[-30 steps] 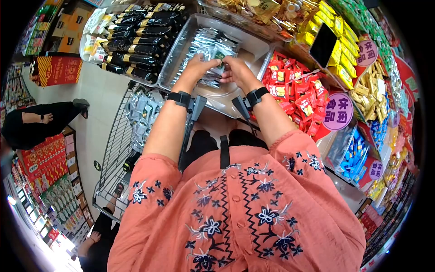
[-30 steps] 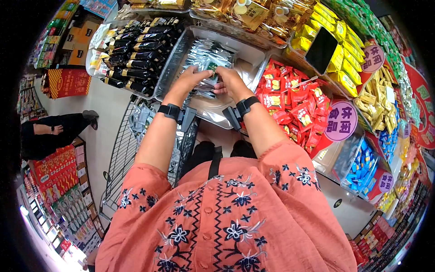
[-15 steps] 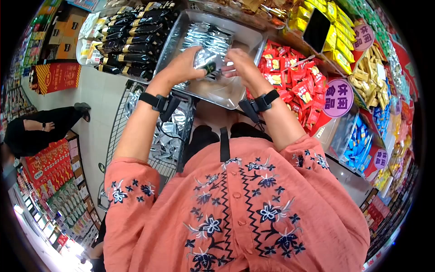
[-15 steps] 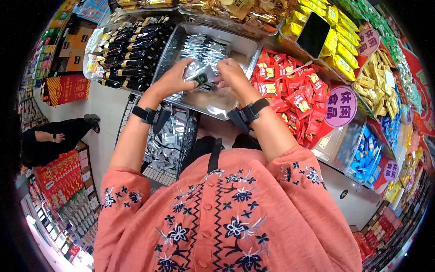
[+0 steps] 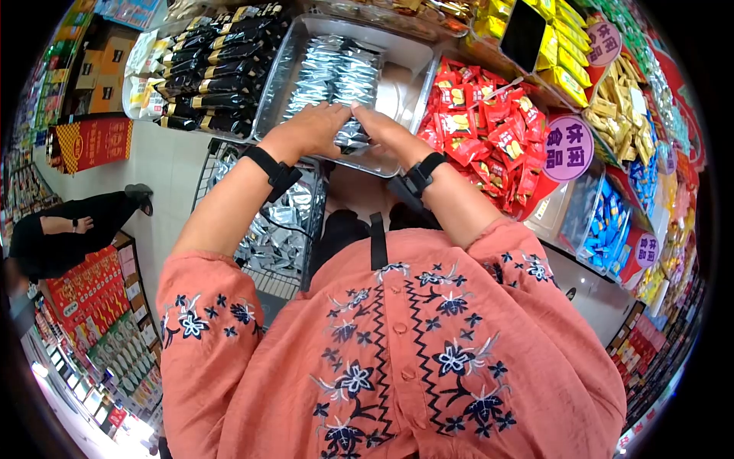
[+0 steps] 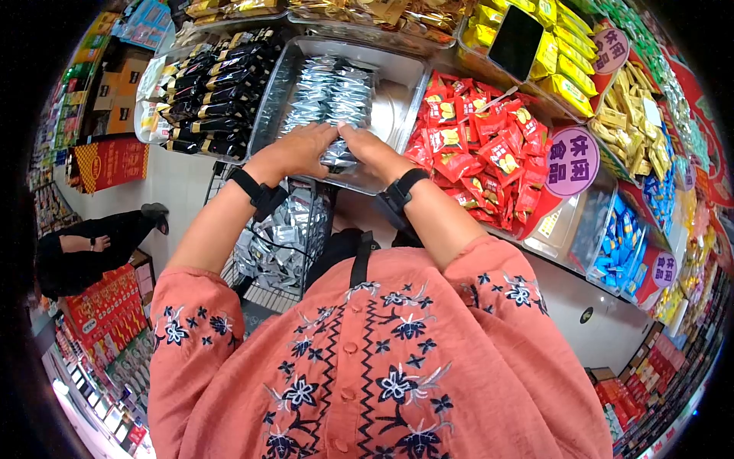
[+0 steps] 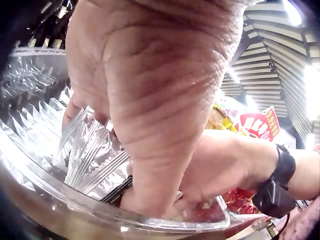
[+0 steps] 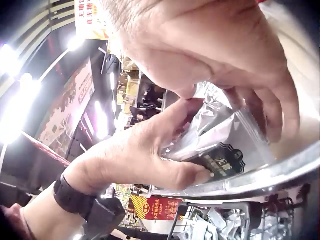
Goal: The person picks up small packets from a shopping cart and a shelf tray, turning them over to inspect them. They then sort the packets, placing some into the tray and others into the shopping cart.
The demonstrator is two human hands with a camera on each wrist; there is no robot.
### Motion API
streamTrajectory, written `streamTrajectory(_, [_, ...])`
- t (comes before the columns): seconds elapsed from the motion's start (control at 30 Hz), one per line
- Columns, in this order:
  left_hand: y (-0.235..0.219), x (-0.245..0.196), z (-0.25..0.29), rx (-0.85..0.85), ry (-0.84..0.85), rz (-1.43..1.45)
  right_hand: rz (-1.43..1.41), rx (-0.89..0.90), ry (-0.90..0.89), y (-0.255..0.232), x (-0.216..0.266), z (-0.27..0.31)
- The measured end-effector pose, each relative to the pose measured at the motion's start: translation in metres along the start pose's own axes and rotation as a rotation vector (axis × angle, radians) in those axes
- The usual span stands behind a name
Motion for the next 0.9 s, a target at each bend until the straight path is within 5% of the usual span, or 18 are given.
streamTrajectory(0.2, [0.003,0.0,-0.004,0.051,0.021,0.067,-0.34,0.103,-0.091,0.007,-0.012,-0.03])
streamTrajectory(0.7, [0.021,0.003,-0.017,0.168,-0.025,0.159,-0.311,0.035,-0.292,-0.001,-0.016,-0.037])
streamTrajectory(0.9, [0.02,0.01,-0.016,0.244,-0.093,0.395,-0.29,0.039,-0.203,0.003,-0.015,-0.047])
Point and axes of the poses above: each hand's wrist, its own z-axis away from the middle knuckle, its own y-axis out of the palm, x = y × z, the point moved 7 cm from there along -z, towards the middle knuckle, and after that the axes turned 8 degrees about y, right-handed, at the moved point
